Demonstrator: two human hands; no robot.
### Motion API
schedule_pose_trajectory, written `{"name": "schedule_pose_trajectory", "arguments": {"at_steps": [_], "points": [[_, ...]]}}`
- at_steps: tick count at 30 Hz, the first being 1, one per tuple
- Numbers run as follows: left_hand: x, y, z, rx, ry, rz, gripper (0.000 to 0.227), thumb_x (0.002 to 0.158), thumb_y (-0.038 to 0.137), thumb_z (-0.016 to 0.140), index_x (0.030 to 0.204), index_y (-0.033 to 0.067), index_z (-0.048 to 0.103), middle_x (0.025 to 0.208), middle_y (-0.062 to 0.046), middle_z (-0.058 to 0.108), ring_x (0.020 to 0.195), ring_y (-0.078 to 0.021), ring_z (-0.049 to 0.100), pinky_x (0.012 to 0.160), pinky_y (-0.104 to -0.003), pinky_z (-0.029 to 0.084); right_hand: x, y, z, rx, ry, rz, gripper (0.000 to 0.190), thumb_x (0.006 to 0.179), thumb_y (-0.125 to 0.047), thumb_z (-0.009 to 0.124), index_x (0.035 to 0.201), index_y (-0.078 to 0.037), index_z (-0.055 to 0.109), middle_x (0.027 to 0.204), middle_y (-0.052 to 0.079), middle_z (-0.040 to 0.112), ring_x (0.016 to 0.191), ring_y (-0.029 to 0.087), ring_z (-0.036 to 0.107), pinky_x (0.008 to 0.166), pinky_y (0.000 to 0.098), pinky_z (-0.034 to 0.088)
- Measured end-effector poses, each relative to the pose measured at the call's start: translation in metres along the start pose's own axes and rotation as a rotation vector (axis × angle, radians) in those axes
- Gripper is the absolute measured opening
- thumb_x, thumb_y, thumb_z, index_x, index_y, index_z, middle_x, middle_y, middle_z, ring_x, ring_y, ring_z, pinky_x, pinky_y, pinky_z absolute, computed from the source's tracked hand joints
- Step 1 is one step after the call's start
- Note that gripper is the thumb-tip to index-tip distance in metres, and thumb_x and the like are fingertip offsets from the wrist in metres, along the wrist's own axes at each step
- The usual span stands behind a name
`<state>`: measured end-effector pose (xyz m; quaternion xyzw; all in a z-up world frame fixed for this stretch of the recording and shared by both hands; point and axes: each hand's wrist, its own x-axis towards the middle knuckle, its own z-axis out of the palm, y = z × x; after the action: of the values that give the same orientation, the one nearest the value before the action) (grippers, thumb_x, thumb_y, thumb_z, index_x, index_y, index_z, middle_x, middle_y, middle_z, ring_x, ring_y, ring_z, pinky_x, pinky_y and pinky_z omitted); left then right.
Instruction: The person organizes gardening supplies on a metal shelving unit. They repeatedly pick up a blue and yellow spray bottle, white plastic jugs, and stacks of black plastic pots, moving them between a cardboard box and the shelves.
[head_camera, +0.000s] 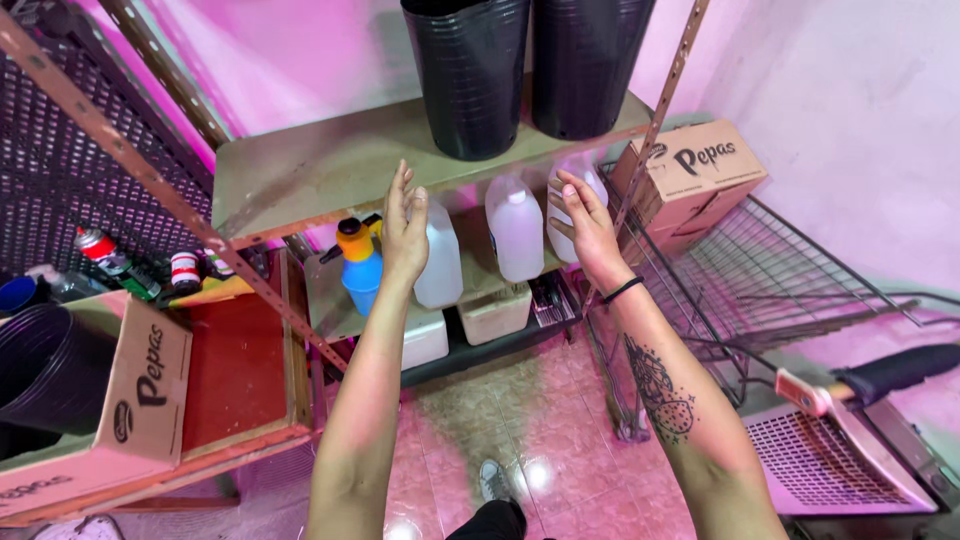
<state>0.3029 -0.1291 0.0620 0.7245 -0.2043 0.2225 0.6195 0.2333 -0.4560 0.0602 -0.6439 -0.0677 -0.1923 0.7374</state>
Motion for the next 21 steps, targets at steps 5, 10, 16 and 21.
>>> {"name": "schedule_pose_trajectory", "arguments": {"at_steps": [5, 10, 16, 21], "points": [[0.081, -0.016, 0.028, 0.022, 0.009, -0.069, 0.071, 0.135, 0.041, 0.055, 0.196, 0.0182, 0.028, 0.192, -0.032, 0.04, 0.169, -0.0612, 0.051, 0.137, -0.076, 0.046, 0.101, 0.006, 0.017, -0.047, -0.008, 0.014, 0.06, 0.134, -0.045, 0.058, 0.184, -0.013, 0.052, 0.187, 0.029, 0.052, 0.173, 0.062, 0.042, 0.133, 0.0814, 0.042], [0.132, -0.019, 0.043, 0.066, -0.001, -0.193, 0.08, 0.134, 0.056, 0.051, 0.198, 0.0199, 0.019, 0.198, -0.03, 0.03, 0.177, -0.0615, 0.04, 0.142, -0.078, 0.037, 0.199, 0.061, 0.022, -0.122, 0.007, 0.042, 0.065, 0.134, -0.051, 0.061, 0.189, -0.019, 0.046, 0.194, 0.021, 0.044, 0.18, 0.055, 0.033, 0.138, 0.0797, 0.035], [0.172, -0.042, 0.058, 0.083, -0.023, -0.265, 0.086, 0.131, 0.069, 0.048, 0.199, 0.0263, 0.015, 0.202, -0.029, 0.021, 0.182, -0.0558, 0.034, 0.148, -0.073, 0.03, 0.248, 0.083, 0.046, -0.152, 0.041, 0.091, 0.077, 0.133, -0.064, 0.059, 0.194, -0.024, 0.035, 0.198, 0.024, 0.037, 0.18, 0.056, 0.035, 0.141, 0.0774, 0.039], [0.185, -0.051, 0.064, 0.051, -0.069, -0.265, 0.087, 0.131, 0.072, 0.045, 0.199, 0.0279, 0.013, 0.204, -0.025, 0.021, 0.184, -0.0541, 0.029, 0.152, -0.069, 0.026, 0.263, 0.093, 0.049, -0.26, 0.094, 0.095, 0.075, 0.13, -0.072, 0.057, 0.19, -0.029, 0.045, 0.194, 0.022, 0.045, 0.181, 0.046, 0.036, 0.149, 0.0625, 0.035]]}}
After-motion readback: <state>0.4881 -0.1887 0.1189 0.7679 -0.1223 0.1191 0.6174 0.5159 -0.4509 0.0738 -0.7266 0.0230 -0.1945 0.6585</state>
